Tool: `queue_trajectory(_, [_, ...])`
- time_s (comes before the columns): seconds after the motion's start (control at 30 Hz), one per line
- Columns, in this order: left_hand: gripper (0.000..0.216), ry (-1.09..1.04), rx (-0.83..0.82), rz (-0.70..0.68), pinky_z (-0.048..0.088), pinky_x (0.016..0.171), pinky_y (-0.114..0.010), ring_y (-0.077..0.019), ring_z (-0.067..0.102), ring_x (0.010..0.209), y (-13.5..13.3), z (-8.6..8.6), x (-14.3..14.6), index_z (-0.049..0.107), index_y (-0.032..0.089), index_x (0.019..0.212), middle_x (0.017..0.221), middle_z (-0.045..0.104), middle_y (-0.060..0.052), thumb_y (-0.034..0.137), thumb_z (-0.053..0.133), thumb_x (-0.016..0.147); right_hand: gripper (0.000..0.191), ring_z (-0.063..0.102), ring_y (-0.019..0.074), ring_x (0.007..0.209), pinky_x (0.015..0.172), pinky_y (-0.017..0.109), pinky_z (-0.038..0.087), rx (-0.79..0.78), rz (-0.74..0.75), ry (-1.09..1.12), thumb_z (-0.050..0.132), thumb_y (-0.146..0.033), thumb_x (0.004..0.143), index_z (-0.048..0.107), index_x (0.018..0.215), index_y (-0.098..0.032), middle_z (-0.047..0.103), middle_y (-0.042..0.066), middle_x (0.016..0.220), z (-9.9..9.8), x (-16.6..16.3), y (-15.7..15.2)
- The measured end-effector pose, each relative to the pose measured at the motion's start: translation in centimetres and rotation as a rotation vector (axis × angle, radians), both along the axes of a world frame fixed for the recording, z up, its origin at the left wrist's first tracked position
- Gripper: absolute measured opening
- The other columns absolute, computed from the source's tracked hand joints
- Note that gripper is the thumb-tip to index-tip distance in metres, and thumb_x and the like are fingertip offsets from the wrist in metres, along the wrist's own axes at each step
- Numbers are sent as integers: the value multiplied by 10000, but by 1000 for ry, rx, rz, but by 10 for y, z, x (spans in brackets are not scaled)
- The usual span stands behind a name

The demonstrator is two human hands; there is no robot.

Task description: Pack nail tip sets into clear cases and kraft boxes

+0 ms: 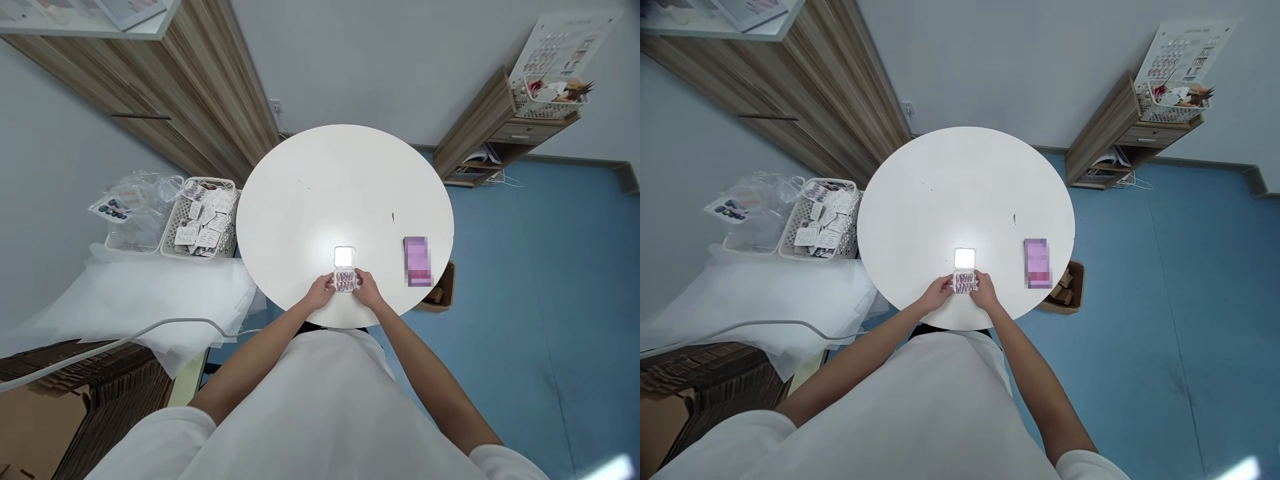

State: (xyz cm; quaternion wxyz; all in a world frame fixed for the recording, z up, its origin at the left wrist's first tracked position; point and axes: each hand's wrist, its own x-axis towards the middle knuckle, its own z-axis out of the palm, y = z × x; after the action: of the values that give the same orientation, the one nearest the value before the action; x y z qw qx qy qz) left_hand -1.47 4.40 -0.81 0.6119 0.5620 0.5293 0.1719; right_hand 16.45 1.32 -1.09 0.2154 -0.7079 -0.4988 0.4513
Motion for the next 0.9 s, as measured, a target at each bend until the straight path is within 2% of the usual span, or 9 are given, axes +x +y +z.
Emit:
queue_trajectory(0.17, [402,-132,-147,161,404,739,-277,-120,513,775,-2,2,-2,538,170,1107,937,567,-58,174,532,706,604,502,123,727,743,295,449,3,-118,169,499,-96,575,469,1163,-228,507,34,990,5,-2,1])
queue_trajectory(0.3, [392,-187,-244,247,411,704,-270,-126,535,787,-6,11,-10,547,178,1080,1005,586,-80,245,584,696,534,506,100,653,683,287,451,11,-173,304,482,-156,615,497,1144,-229,529,30,1013,18,-4,-8])
queue_trajectory(0.4, [371,-214,-286,258,410,680,-271,-122,546,735,-11,18,-18,566,170,1022,893,624,-69,306,615,681,496,506,95,619,621,271,445,-10,-194,381,499,-191,625,521,1119,-231,548,31,1026,31,-9,-16])
queue_trajectory(0.5, [350,-240,-305,274,412,673,-271,-120,553,702,-14,24,-25,591,153,935,801,631,-56,331,658,641,459,528,103,637,628,274,445,-18,-246,445,544,-229,623,549,1082,-229,569,31,1022,41,-17,-21])
queue_trajectory(0.73, [376,-436,-412,262,432,791,-320,-155,589,831,-9,40,-42,597,151,921,937,633,-85,348,697,616,339,548,126,716,709,303,443,8,-396,580,584,-402,659,621,936,-211,609,36,936,53,-37,-21])
queue_trajectory(0.9, [355,-436,-437,200,461,755,-321,-141,606,751,-5,46,-51,576,147,905,828,644,-66,319,702,622,310,525,102,662,671,273,445,22,-468,655,611,-460,638,626,804,-198,604,14,814,53,-45,-21])
